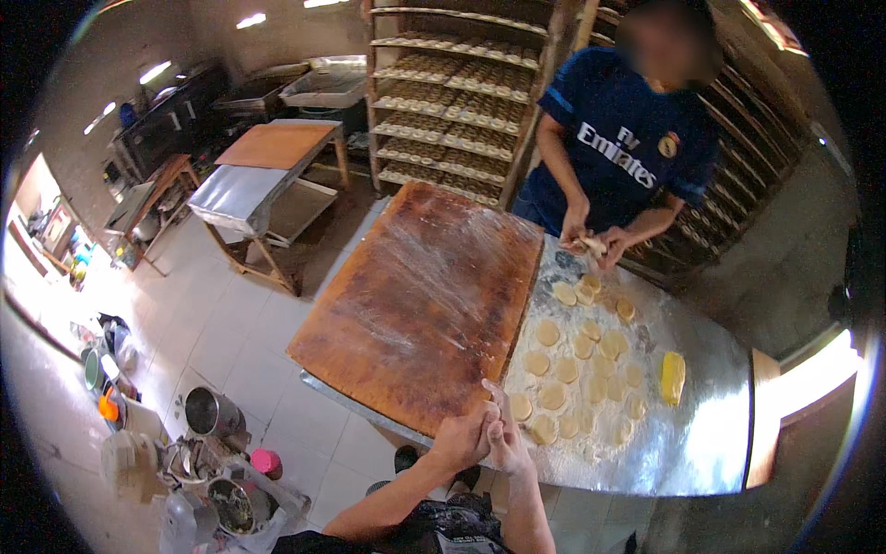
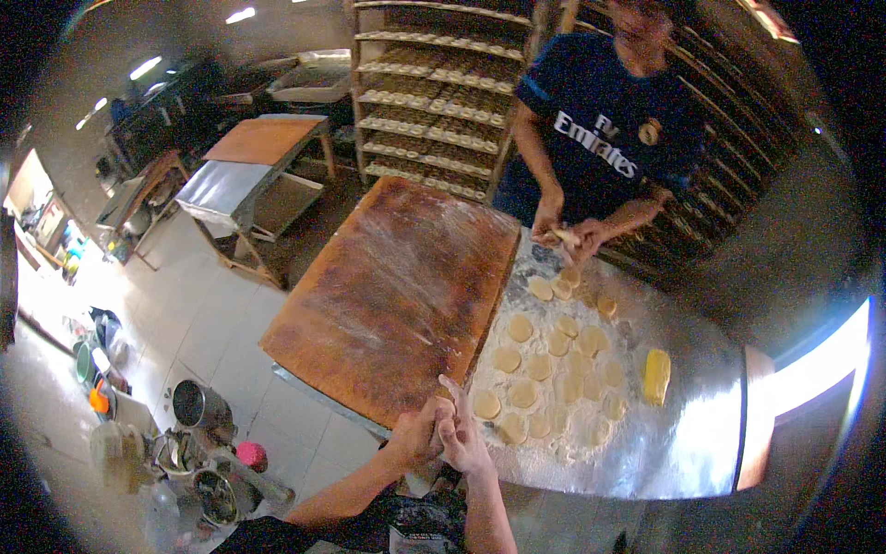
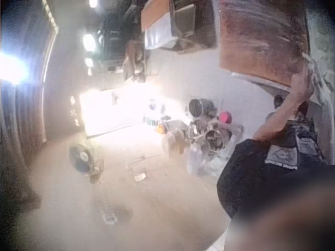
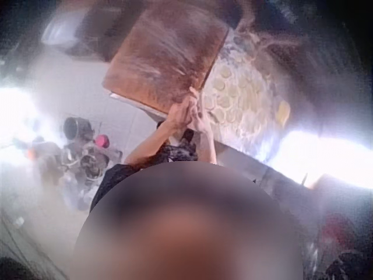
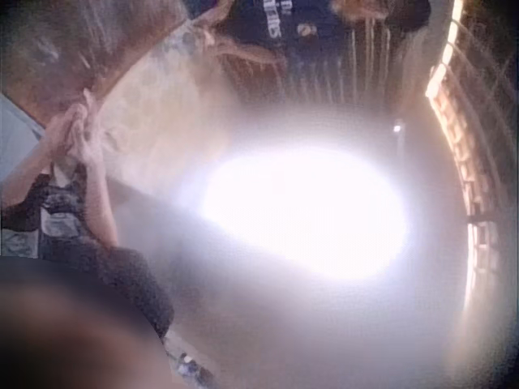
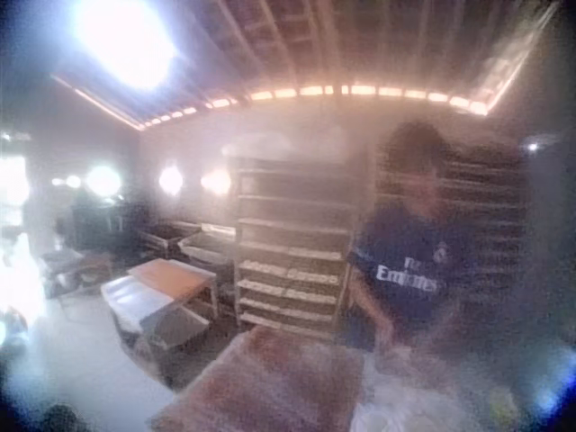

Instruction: The person shapes small dough pieces into ring shapes by hand and places them on a wooden board. Another person works alongside, also shaping dough and arranging the rings on the board.

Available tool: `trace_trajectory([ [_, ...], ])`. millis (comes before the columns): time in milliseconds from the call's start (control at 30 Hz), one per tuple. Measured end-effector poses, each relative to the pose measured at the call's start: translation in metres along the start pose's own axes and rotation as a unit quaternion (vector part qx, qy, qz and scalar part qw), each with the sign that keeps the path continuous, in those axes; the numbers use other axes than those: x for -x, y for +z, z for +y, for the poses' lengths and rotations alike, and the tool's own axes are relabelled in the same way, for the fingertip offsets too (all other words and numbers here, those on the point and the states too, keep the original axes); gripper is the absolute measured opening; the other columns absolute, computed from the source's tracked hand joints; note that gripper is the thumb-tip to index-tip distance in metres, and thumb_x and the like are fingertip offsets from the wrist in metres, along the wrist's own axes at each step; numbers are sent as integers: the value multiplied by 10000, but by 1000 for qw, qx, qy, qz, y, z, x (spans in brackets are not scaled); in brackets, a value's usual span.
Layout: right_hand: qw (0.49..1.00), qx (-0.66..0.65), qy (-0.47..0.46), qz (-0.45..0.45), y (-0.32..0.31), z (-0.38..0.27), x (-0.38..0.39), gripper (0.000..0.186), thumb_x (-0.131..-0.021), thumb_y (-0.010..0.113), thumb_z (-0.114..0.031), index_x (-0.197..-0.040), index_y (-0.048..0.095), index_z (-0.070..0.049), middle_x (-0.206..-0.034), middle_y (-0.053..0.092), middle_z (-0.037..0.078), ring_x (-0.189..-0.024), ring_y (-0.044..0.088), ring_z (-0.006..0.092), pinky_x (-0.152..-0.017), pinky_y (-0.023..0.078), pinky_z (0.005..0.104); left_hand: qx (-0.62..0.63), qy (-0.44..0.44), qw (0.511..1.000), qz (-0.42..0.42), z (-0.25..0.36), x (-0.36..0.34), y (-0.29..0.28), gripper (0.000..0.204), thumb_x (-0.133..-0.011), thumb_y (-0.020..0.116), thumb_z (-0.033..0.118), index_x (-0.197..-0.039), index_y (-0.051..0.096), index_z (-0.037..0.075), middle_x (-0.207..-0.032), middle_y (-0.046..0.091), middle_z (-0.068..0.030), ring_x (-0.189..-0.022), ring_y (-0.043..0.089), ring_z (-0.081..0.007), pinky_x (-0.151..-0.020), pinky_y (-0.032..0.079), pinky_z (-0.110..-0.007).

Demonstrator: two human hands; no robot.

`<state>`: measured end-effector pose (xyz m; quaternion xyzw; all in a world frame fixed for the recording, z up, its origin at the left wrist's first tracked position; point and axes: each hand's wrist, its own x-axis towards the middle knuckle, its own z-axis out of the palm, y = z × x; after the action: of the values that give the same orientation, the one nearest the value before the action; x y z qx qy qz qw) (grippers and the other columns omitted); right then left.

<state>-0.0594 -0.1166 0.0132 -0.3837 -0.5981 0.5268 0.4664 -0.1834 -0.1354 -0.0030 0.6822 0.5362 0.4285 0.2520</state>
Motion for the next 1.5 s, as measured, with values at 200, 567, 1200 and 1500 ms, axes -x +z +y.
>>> trace_trajectory([
  [200, 994, -41, 68, 76, 14, 18, 1, 613, -973, 418, -571, -1319, 475, -68, -1248, 530, 95, -1072, 580, 190, -892, 499, 321, 10, 4, 999, -33, -20, -4, -17, 194, -1030, 482, 270, -1086, 528, 90, -690, 660, -175, -621, 660, -412, -553, 513, -519],
  [567, 980, -184, 78, -4, 17, 33, -1, 567, -998, 562, -493, -1381, 492, -81, -1216, 538, 72, -1054, 578, 150, -837, 502, 271, -41, -60, 992, -100, -24, -22, -50, 279, -1040, 453, 354, -1126, 532, 101, -733, 672, -198, -702, 671, -444, -618, 515, -546],
  [1200, 891, 415, 183, -15, 33, 28, -34, 882, -857, 665, -216, -1564, 149, -110, -1432, 421, 379, -1336, 363, 608, -1152, 313, 573, -256, -143, 941, -168, -75, -36, -58, 700, -821, 773, 282, -1415, 430, 147, -1275, 503, -206, -1195, 495, -411, -963, 412, -539],
  [1500, 943, 287, 167, 7, 1, 23, -18, 797, -870, 671, -255, -1548, 264, -156, -1442, 424, 338, -1318, 416, 547, -1105, 362, 582, -272, -162, 931, -183, -63, -28, -42, 703, -840, 746, 234, -1449, 399, 184, -1333, 461, -230, -1234, 471, -445, -978, 413, -559],
])
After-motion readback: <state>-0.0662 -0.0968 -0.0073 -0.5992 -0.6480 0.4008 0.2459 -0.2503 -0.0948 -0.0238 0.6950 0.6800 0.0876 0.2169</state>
